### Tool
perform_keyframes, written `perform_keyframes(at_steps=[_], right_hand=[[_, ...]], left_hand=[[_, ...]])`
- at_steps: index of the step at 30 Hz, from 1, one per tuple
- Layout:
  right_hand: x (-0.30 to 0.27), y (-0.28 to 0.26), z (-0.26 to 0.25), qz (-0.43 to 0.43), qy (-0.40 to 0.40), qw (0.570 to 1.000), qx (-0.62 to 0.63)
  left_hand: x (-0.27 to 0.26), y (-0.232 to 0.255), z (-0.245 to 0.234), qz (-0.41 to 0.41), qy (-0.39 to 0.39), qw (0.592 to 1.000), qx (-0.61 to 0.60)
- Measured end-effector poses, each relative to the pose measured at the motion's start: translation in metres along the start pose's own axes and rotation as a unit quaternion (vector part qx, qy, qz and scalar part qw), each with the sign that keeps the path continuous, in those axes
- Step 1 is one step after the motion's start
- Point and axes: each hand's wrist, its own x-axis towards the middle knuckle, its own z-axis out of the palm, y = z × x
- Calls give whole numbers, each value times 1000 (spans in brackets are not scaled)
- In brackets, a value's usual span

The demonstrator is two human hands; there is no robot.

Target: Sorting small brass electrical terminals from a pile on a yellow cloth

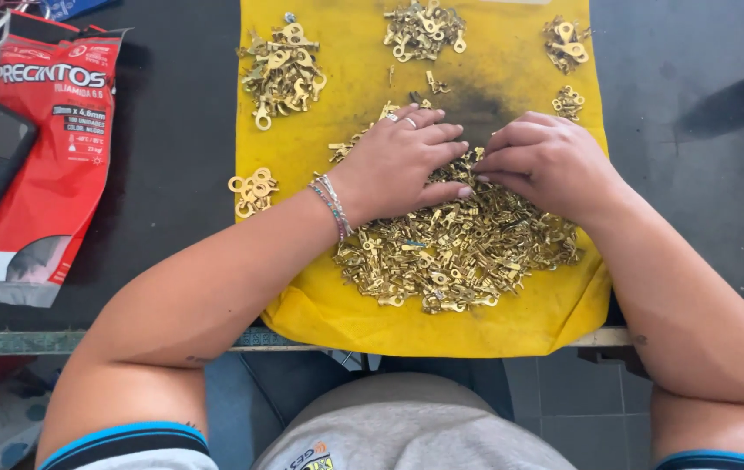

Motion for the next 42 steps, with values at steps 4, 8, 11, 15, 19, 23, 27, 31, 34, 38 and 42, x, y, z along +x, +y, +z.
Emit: perform_keyframes(at_steps=[4, 8, 11, 15, 19, 23, 27, 31, 34, 38, 42], right_hand=[[0, 1, 5, 22, -20, 1000, -5], [2, 1, -2, 31, -27, 999, -9], [0, 8, -15, 60, -28, 998, 18], [-7, 35, -35, 124, -54, 991, -4], [-29, 72, -34, 202, -15, 976, -78], [-38, 92, -29, 239, -18, 968, -72], [-37, 93, -33, 267, -40, 959, -83], [-36, 87, -38, 253, 6, 965, -70], [-34, 85, -39, 257, 7, 964, -63], [-30, 76, -36, 261, -14, 964, -53], [-25, 70, -32, 217, -8, 976, -32]], left_hand=[[0, 2, 1, -5, 2, 1000, -5], [0, 2, 4, -3, 14, 1000, 4], [4, 6, -6, -2, 21, 1000, 1], [11, 12, -26, -1, -80, 996, -41], [12, 17, -30, 2, -74, 997, -17], [16, 24, -31, 3, -58, 998, 6], [31, 29, -39, -29, -107, 994, 22], [49, 21, -29, -87, -170, 981, -28], [62, 17, -30, -118, -220, 967, -59], [57, 14, -26, -92, -222, 970, -46], [50, 9, -23, -67, -197, 977, -35]])
